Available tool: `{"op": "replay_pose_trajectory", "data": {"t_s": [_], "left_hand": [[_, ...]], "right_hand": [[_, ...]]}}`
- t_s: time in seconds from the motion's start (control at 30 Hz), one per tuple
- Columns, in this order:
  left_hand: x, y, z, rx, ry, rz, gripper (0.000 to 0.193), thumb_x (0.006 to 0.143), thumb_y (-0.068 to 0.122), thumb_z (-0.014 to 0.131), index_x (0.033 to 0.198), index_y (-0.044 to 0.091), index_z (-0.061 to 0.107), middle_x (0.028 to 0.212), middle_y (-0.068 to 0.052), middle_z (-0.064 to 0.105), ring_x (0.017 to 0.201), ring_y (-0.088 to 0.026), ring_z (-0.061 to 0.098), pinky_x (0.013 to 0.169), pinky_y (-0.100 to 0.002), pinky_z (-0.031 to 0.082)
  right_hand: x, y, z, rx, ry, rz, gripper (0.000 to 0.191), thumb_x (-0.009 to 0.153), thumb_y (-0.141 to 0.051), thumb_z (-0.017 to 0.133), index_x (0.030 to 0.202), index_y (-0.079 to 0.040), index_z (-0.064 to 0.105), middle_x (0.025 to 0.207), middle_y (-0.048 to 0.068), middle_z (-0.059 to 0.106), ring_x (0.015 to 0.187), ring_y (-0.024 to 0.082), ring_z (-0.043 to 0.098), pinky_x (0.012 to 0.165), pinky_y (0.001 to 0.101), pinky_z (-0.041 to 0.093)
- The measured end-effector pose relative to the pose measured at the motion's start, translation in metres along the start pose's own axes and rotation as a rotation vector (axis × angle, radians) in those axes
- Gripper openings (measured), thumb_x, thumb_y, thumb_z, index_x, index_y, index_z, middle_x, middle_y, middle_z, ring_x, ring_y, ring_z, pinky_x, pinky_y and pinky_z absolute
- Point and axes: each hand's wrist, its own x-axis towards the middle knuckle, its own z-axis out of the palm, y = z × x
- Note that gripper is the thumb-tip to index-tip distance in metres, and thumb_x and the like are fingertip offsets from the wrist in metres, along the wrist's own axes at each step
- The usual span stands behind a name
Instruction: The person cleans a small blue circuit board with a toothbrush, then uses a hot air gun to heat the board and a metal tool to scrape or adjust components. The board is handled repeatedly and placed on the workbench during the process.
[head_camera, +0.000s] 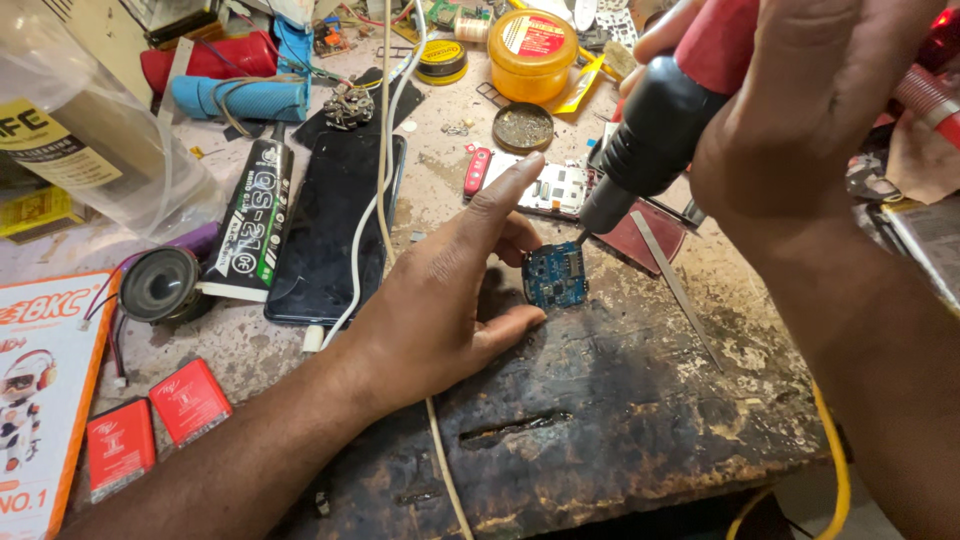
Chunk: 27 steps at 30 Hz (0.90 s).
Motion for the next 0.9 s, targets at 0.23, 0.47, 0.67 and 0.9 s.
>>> {"op": "replay_pose_trajectory", "data": {"t_s": [0.23, 0.47, 0.67, 0.9], "left_hand": [[-0.0003, -0.0009, 0.0000, 0.001, -0.009, -0.015, 0.109, 0.081, 0.011, 0.087, 0.165, 0.015, 0.017, 0.120, -0.010, 0.068, 0.106, -0.021, 0.070, 0.089, -0.034, 0.061], [-0.0004, -0.0016, 0.0014, -0.001, -0.014, -0.033, 0.111, 0.083, 0.013, 0.086, 0.165, 0.017, 0.012, 0.120, -0.011, 0.068, 0.103, -0.021, 0.072, 0.090, -0.035, 0.062], [0.0000, -0.0028, 0.0019, 0.007, -0.013, -0.020, 0.111, 0.084, 0.014, 0.086, 0.166, 0.017, 0.010, 0.119, -0.011, 0.069, 0.104, -0.023, 0.072, 0.093, -0.037, 0.060], [0.0003, 0.0006, -0.0004, 0.080, -0.007, -0.033, 0.113, 0.082, 0.019, 0.088, 0.164, 0.017, 0.010, 0.119, -0.010, 0.070, 0.108, -0.025, 0.071, 0.091, -0.037, 0.060]], "right_hand": [[-0.0004, -0.0012, 0.0029, 0.006, -0.003, -0.005, 0.020, 0.126, -0.023, 0.038, 0.128, -0.004, 0.043, 0.092, 0.014, 0.060, 0.080, 0.024, 0.069, 0.077, 0.0336, 0.056], [-0.0009, -0.0035, 0.0047, 0.012, -0.011, -0.007, 0.021, 0.126, -0.025, 0.038, 0.130, -0.005, 0.042, 0.092, 0.014, 0.060, 0.079, 0.025, 0.069, 0.077, 0.0338, 0.056], [-0.0015, -0.0051, 0.0071, 0.020, -0.020, -0.004, 0.022, 0.126, -0.026, 0.037, 0.131, -0.005, 0.041, 0.091, 0.014, 0.060, 0.079, 0.025, 0.069, 0.078, 0.0339, 0.056], [-0.0006, -0.0069, 0.0079, 0.028, -0.025, -0.004, 0.023, 0.126, -0.028, 0.037, 0.133, -0.006, 0.040, 0.091, 0.014, 0.059, 0.079, 0.025, 0.069, 0.078, 0.0341, 0.056]]}}
